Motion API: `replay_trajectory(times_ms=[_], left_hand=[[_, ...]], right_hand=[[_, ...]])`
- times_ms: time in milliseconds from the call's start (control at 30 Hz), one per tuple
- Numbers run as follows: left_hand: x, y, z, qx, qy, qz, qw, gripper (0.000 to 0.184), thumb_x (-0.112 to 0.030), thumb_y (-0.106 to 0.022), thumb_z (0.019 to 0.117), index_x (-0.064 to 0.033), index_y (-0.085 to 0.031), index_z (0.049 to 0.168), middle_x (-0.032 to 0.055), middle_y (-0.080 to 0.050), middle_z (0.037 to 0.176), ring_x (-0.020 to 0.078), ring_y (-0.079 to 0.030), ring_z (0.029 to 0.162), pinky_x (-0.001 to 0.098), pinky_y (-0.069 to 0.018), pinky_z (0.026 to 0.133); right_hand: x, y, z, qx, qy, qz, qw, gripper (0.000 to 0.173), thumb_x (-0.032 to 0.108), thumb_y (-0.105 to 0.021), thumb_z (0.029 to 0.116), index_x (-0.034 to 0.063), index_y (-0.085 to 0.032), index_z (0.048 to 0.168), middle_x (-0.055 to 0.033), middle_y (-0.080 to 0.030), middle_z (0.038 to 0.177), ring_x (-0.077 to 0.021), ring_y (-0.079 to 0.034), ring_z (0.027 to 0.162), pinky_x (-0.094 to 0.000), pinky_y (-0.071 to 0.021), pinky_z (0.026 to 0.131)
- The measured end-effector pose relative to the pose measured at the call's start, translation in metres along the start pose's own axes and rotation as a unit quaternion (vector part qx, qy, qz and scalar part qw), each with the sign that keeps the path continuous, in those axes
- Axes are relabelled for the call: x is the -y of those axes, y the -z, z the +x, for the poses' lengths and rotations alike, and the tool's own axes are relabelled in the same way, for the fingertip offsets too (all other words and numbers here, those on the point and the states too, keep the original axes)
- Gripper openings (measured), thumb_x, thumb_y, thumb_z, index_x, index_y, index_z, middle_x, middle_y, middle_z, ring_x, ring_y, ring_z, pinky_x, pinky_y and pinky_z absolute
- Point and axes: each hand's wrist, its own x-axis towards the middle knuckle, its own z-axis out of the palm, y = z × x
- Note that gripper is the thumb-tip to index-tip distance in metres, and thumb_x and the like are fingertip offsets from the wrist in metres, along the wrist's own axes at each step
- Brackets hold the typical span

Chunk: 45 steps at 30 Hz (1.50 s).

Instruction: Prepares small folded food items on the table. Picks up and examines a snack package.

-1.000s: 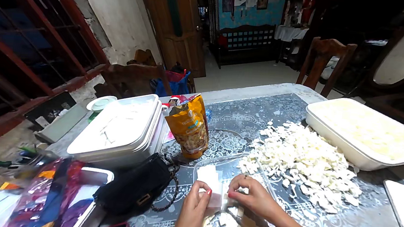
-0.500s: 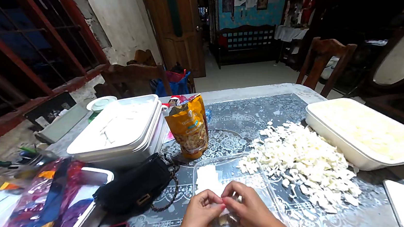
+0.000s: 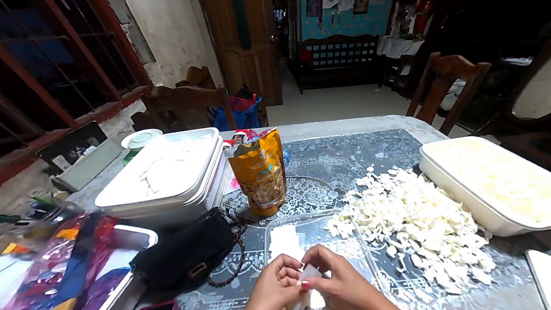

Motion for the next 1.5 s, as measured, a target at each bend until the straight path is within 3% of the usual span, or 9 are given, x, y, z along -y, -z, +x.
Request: replay_trajectory(times_ms=[167, 433, 633, 767, 933, 1067, 1233, 1333, 1500], left_hand=[[0.001, 0.001, 0.000, -0.034, -0.028, 0.056, 0.997, 0.026, 0.003, -0.074, 0.0816, 0.0016, -0.064, 0.106, 0.0039, -0.068, 0.085, 0.0080, -0.065, 0.069, 0.0246, -0.0566, 0.066], [-0.003, 0.015, 0.003, 0.010, 0.056, -0.076, 0.995, 0.017, 0.009, -0.064, 0.0870, 0.0027, -0.064, 0.102, 0.0045, -0.070, 0.075, 0.0125, -0.069, 0.066, 0.0270, -0.0601, 0.066], [-0.003, 0.007, -0.003, 0.019, -0.068, 0.030, 0.997, 0.015, -0.002, -0.072, 0.0870, 0.0004, -0.071, 0.102, 0.0014, -0.073, 0.091, 0.0060, -0.070, 0.077, 0.0239, -0.0602, 0.073], [0.011, -0.002, -0.003, -0.068, -0.173, 0.147, 0.972, 0.013, -0.009, -0.073, 0.0885, -0.0005, -0.074, 0.098, 0.0025, -0.073, 0.086, 0.0025, -0.065, 0.070, 0.0203, -0.0551, 0.068], [0.000, 0.002, -0.002, -0.054, -0.067, 0.015, 0.996, 0.012, 0.007, -0.071, 0.0837, 0.0013, -0.070, 0.094, 0.0038, -0.073, 0.083, 0.0098, -0.071, 0.075, 0.0268, -0.0605, 0.074], [0.002, -0.002, 0.001, -0.085, -0.066, -0.084, 0.991, 0.040, 0.014, -0.070, 0.0776, 0.0040, -0.058, 0.114, 0.0048, -0.074, 0.080, 0.0124, -0.072, 0.070, 0.0277, -0.0605, 0.069], [0.005, -0.005, -0.001, -0.040, -0.082, -0.071, 0.993, 0.030, 0.010, -0.071, 0.0802, -0.0013, -0.058, 0.105, 0.0009, -0.071, 0.080, 0.0095, -0.070, 0.069, 0.0259, -0.0602, 0.067], [0.002, -0.002, -0.001, -0.037, -0.110, -0.056, 0.992, 0.028, 0.008, -0.070, 0.0808, -0.0016, -0.059, 0.104, 0.0006, -0.071, 0.081, 0.0100, -0.070, 0.071, 0.0265, -0.0606, 0.069], [0.004, 0.005, 0.003, -0.071, -0.122, 0.080, 0.987, 0.015, 0.002, -0.068, 0.0879, 0.0018, -0.062, 0.102, 0.0035, -0.068, 0.084, 0.0094, -0.068, 0.071, 0.0262, -0.0596, 0.070]], right_hand=[[0.002, -0.002, 0.000, -0.074, -0.050, 0.026, 0.996, 0.026, 0.006, -0.068, 0.0923, -0.0056, -0.061, 0.115, -0.0096, -0.066, 0.093, -0.0106, -0.063, 0.078, -0.0275, -0.0543, 0.075], [-0.010, 0.003, 0.001, -0.048, 0.260, -0.251, 0.931, 0.009, 0.017, -0.074, 0.0910, 0.0082, -0.074, 0.092, -0.0180, -0.069, 0.118, -0.0323, -0.065, 0.114, -0.0428, -0.0547, 0.096], [0.002, 0.000, -0.003, -0.074, -0.021, -0.007, 0.997, 0.019, 0.015, -0.073, 0.0909, -0.0027, -0.066, 0.093, -0.0034, -0.066, 0.080, -0.0036, -0.060, 0.070, -0.0211, -0.0506, 0.068], [0.005, 0.005, -0.001, -0.054, -0.103, 0.051, 0.992, 0.021, 0.008, -0.063, 0.0969, -0.0025, -0.068, 0.115, -0.0043, -0.068, 0.086, -0.0051, -0.063, 0.072, -0.0247, -0.0551, 0.072], [0.009, 0.007, -0.001, -0.067, -0.121, -0.077, 0.987, 0.019, 0.015, -0.069, 0.0958, -0.0038, -0.071, 0.099, -0.0104, -0.070, 0.085, -0.0134, -0.064, 0.075, -0.0317, -0.0525, 0.075], [0.018, -0.003, -0.007, 0.014, -0.031, -0.111, 0.993, 0.020, 0.012, -0.066, 0.0975, -0.0067, -0.074, 0.101, -0.0209, -0.072, 0.096, -0.0303, -0.069, 0.091, -0.0458, -0.0534, 0.087], [0.002, -0.003, -0.003, -0.094, 0.010, 0.012, 0.995, 0.019, 0.013, -0.062, 0.0971, -0.0036, -0.072, 0.099, -0.0069, -0.071, 0.092, -0.0064, -0.065, 0.086, -0.0250, -0.0530, 0.083], [0.007, 0.003, -0.003, -0.041, -0.029, -0.065, 0.997, 0.023, 0.014, -0.062, 0.0993, -0.0066, -0.072, 0.103, -0.0180, -0.071, 0.097, -0.0246, -0.067, 0.092, -0.0405, -0.0529, 0.087], [-0.008, -0.019, -0.003, -0.104, 0.247, -0.316, 0.910, 0.014, 0.018, -0.065, 0.0940, 0.0080, -0.073, 0.087, -0.0071, -0.074, 0.086, -0.0249, -0.071, 0.093, -0.0457, -0.0508, 0.090]])
